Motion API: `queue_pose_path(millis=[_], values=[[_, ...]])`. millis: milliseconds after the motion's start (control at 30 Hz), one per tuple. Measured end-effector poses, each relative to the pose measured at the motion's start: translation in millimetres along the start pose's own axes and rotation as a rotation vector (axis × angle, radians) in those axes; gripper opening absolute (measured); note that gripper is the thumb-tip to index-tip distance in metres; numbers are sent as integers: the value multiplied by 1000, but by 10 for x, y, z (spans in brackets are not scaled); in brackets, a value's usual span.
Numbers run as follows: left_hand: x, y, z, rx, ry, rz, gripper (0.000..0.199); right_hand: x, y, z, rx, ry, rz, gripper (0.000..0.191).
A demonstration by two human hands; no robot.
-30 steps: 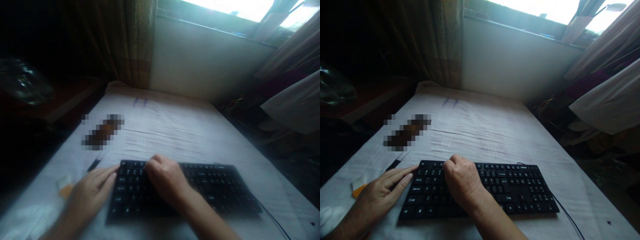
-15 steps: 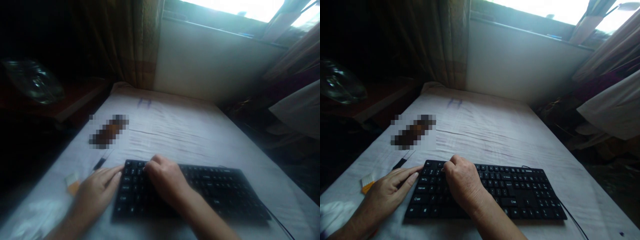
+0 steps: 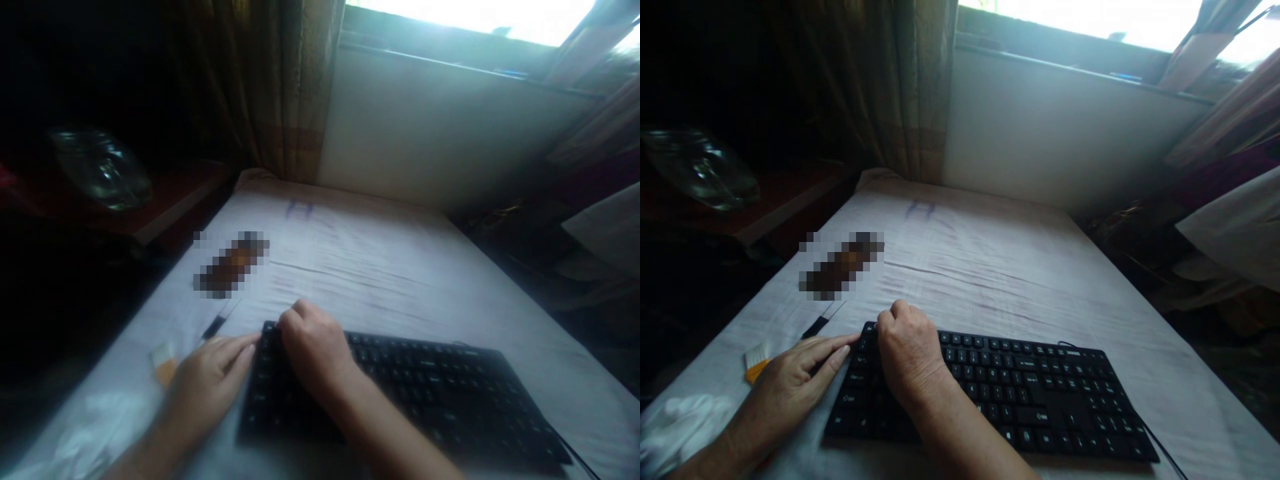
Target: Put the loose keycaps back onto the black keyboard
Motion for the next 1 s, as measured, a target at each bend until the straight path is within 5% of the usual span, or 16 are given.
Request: queue_pose_path(millis=[333,733,1000], values=[[2,-18,6,16,9,-18,29,148,-71,-9,-30,-10,-135,16],[22,-15,19,23,-56,-72,31,49,26,-117,-91,-98,-58,15],[-29,-31,-108,131,-238,-100,33,36,36,-198,-117,-152,-51,16]])
Point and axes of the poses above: each hand's wrist, its own x-axis away from the middle knuckle, its own y-axis out of the palm, z = x × y, the point moved 3 cm from there along -x, towards the middle knuckle, and after that the axes turned 5 degrees about -x, right-handed, at the moved point
